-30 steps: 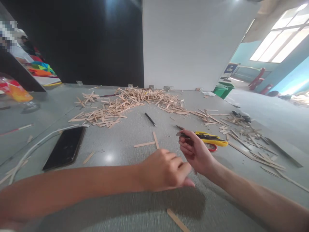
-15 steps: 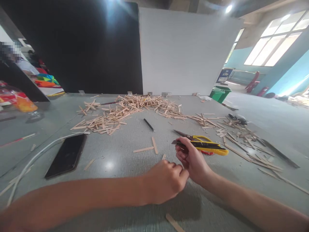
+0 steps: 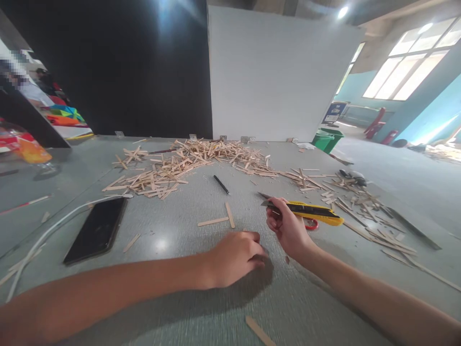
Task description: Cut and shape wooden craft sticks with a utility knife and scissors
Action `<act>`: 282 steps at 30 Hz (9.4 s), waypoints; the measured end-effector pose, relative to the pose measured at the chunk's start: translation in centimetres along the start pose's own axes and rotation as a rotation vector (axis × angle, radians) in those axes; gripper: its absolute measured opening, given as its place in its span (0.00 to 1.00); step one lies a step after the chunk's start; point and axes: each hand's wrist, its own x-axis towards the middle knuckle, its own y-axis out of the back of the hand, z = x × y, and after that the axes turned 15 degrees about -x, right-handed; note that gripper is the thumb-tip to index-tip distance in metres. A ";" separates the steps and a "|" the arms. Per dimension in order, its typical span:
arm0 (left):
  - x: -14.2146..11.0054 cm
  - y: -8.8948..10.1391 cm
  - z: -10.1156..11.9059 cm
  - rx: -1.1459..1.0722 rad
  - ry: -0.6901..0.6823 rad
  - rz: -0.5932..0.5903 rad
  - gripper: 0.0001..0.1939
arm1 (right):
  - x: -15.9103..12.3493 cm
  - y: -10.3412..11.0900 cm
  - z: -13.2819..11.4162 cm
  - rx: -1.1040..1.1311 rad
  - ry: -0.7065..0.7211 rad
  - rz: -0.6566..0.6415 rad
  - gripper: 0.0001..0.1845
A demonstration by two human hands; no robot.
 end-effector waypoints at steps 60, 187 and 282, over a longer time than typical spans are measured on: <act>2.3 5.0 -8.5 -0.125 0.273 0.349 0.34 | -0.3 0.2 0.9 -0.334 0.243 -0.145 0.19; -2.6 4.0 -4.8 -0.284 0.126 -0.166 0.35 | -2.0 1.3 2.7 -1.118 0.639 -0.636 0.18; -2.6 4.5 -4.2 -0.286 0.210 -0.215 0.27 | -2.5 1.1 2.0 -1.221 0.611 -0.631 0.20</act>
